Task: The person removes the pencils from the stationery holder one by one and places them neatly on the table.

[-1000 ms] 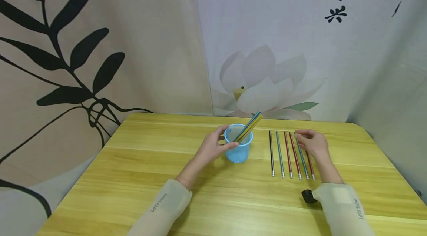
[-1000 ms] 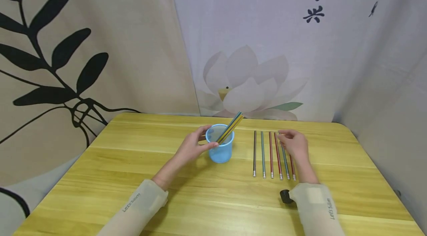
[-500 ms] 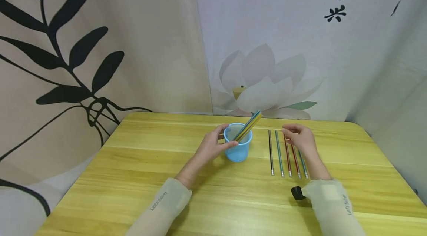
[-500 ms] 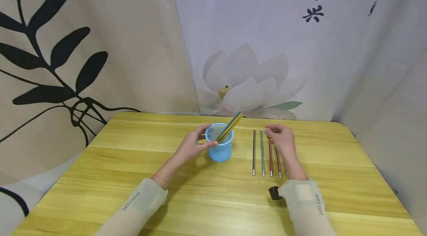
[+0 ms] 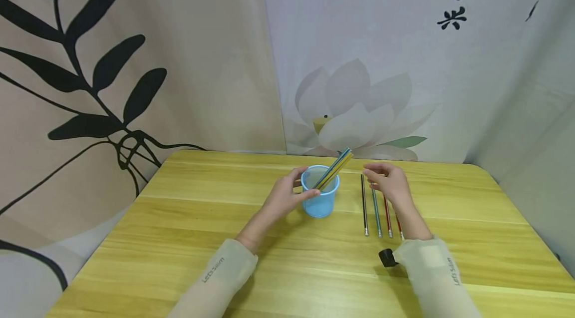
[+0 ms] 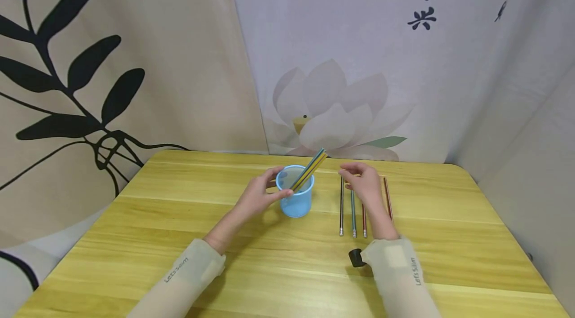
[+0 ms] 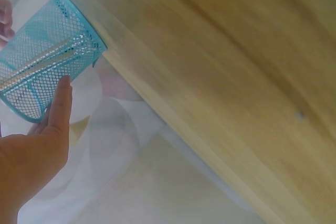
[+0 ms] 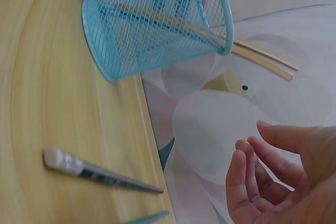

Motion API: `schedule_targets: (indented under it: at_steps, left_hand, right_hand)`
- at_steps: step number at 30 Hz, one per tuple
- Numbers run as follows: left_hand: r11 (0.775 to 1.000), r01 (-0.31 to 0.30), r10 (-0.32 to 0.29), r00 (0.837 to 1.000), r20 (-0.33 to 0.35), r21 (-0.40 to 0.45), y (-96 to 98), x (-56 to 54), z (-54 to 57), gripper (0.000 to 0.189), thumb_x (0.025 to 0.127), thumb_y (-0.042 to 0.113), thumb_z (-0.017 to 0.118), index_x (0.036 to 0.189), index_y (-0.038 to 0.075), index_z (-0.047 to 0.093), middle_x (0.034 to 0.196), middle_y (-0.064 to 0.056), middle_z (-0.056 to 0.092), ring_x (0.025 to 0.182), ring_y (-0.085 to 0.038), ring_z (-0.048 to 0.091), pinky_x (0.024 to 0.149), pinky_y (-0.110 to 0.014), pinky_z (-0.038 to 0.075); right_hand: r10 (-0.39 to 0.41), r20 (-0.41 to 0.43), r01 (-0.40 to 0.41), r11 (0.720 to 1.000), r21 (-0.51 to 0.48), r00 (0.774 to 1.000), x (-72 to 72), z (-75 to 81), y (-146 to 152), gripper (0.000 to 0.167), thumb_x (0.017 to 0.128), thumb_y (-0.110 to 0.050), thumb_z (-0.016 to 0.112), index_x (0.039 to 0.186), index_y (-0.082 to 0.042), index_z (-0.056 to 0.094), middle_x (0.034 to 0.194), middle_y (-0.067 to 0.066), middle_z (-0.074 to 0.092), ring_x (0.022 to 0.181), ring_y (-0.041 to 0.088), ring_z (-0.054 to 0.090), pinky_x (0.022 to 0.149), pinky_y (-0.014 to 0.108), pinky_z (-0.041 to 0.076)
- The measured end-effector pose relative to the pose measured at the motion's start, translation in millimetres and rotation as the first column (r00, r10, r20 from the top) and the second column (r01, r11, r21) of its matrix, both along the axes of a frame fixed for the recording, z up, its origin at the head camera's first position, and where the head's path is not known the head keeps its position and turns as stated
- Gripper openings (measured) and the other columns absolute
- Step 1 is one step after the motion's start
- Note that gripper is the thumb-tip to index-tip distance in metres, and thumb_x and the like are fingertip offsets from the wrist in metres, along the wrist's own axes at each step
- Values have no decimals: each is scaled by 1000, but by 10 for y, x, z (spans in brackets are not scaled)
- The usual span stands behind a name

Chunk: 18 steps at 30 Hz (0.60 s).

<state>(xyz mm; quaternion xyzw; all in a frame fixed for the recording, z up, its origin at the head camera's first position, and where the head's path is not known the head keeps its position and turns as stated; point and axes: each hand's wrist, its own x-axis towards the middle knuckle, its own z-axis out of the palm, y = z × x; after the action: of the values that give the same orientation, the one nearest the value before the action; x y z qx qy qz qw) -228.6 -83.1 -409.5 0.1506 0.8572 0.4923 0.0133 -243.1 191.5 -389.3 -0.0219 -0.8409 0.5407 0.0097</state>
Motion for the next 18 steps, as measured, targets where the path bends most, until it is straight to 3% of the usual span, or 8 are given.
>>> schedule_targets:
  at_steps: [14,18]
  left_hand:
    - [1000,3,-3,1000,-4,0,-10,13,7,72,88,32,77,146,5,45,144,-18,56,127,-38,60,102,-51,54]
    - [1000,5,-5,1000,-2,3,-9,20,5,72,88,32,78,146,5,45,144,-18,56,126,-38,60,102,-51,54]
  right_hand:
    - [37,-36,-39,998,-41,999,21,37,-240,36,98,-21,64,127,2,63,107,10,67,82,6,64,75,20,61]
    - [50,-47,-52,998,-42,998,21,17,-309,34,98,-19,63,126,2,64,113,16,67,83,9,65,73,19,61]
